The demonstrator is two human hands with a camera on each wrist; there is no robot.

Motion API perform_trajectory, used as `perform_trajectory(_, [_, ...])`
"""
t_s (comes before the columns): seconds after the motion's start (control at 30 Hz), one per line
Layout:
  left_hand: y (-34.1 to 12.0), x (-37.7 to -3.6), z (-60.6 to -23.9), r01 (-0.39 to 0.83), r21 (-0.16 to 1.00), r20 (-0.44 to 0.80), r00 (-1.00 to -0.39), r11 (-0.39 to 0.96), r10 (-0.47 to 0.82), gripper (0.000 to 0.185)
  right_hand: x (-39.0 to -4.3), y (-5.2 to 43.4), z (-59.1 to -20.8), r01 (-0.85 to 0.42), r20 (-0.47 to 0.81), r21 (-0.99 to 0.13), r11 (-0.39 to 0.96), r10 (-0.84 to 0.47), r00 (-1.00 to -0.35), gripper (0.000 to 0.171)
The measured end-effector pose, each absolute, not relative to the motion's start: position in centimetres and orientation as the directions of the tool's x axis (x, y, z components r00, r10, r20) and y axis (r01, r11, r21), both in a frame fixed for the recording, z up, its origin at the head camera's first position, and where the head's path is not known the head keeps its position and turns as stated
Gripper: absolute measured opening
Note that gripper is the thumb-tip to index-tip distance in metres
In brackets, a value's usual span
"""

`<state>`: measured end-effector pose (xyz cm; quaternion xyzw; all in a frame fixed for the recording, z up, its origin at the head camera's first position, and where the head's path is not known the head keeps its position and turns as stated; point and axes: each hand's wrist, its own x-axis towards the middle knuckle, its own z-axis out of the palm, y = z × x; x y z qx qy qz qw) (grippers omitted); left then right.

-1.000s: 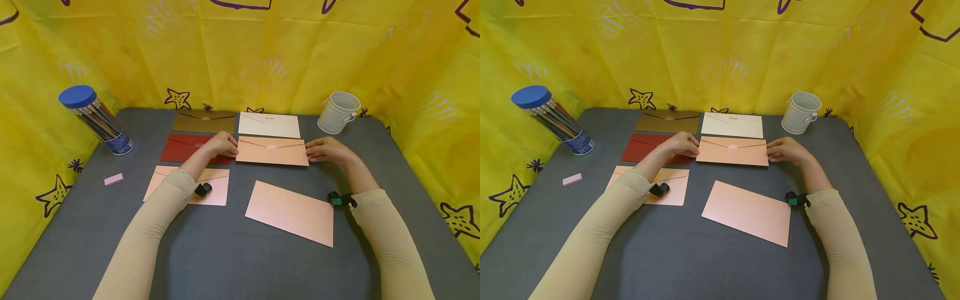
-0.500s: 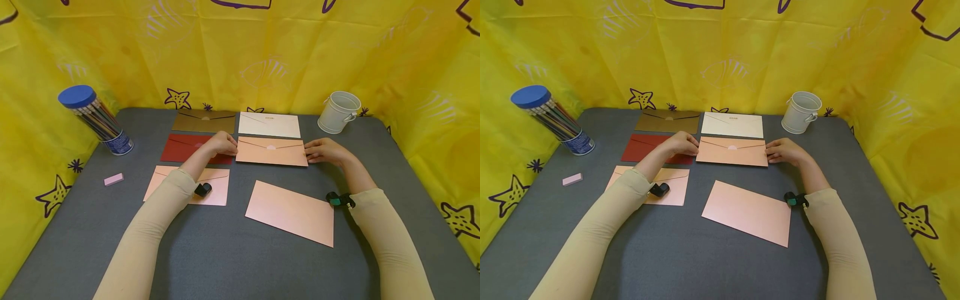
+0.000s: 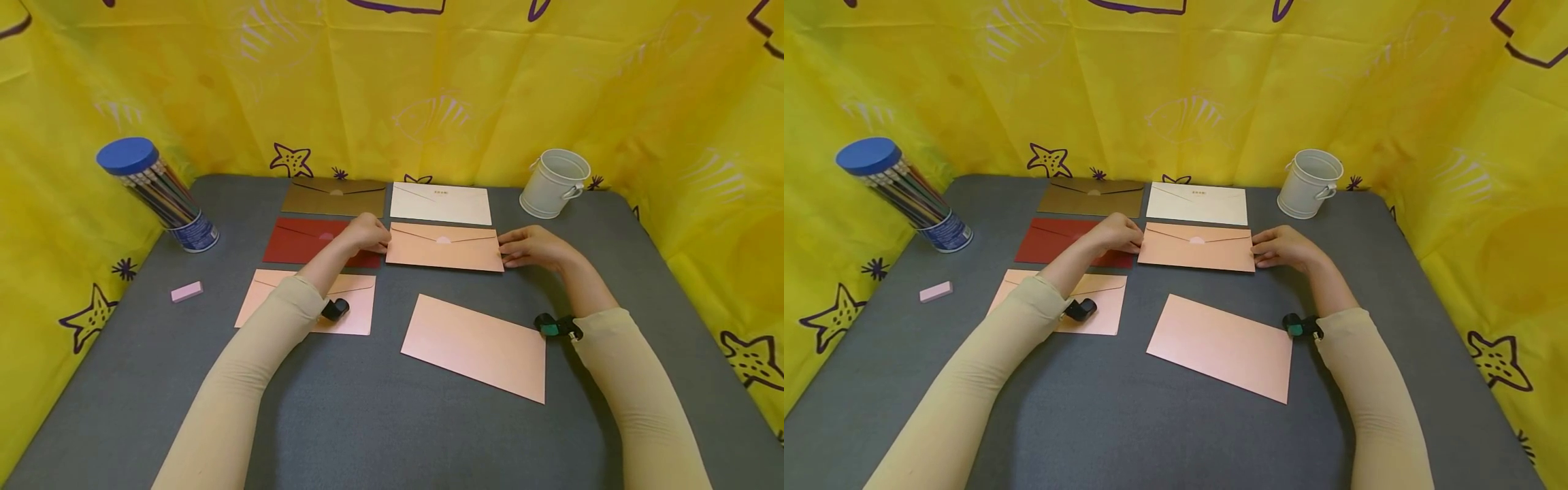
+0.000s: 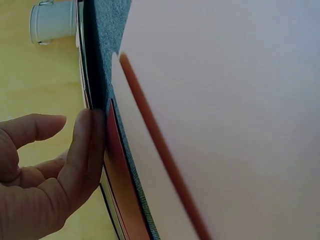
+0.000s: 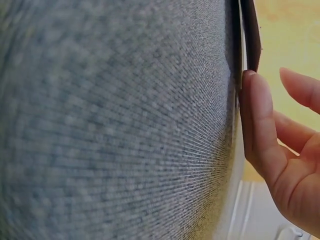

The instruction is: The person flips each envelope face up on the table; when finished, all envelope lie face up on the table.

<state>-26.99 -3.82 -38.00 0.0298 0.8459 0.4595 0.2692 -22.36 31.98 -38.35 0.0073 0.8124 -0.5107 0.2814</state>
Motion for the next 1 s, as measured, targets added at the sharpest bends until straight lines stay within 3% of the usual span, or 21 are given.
perform_trajectory(0.63, [-2.8, -26.6, -37.9, -0.07, 0.689, -0.369, -0.89, 0.721, 0.266, 0.027, -22.0, 32.8, -38.3, 0.253, -0.465, -0.802, 0.541, -0.299, -0.834, 0.059])
perform_trajectory(0.83, [-2.0, -26.3, -37.9, 0.06, 0.621, -0.294, -0.907, 0.781, 0.303, 0.01, -21.7, 32.9, -37.8, 0.229, -0.451, -0.8, 0.555, -0.305, -0.839, 0.057])
perform_trajectory(1.0, [-1.3, -25.6, -37.9, 0.14, 0.654, -0.249, -0.888, 0.744, 0.386, 0.028, -21.5, 32.8, -37.3, 0.212, -0.44, -0.804, 0.556, -0.317, -0.84, 0.056])
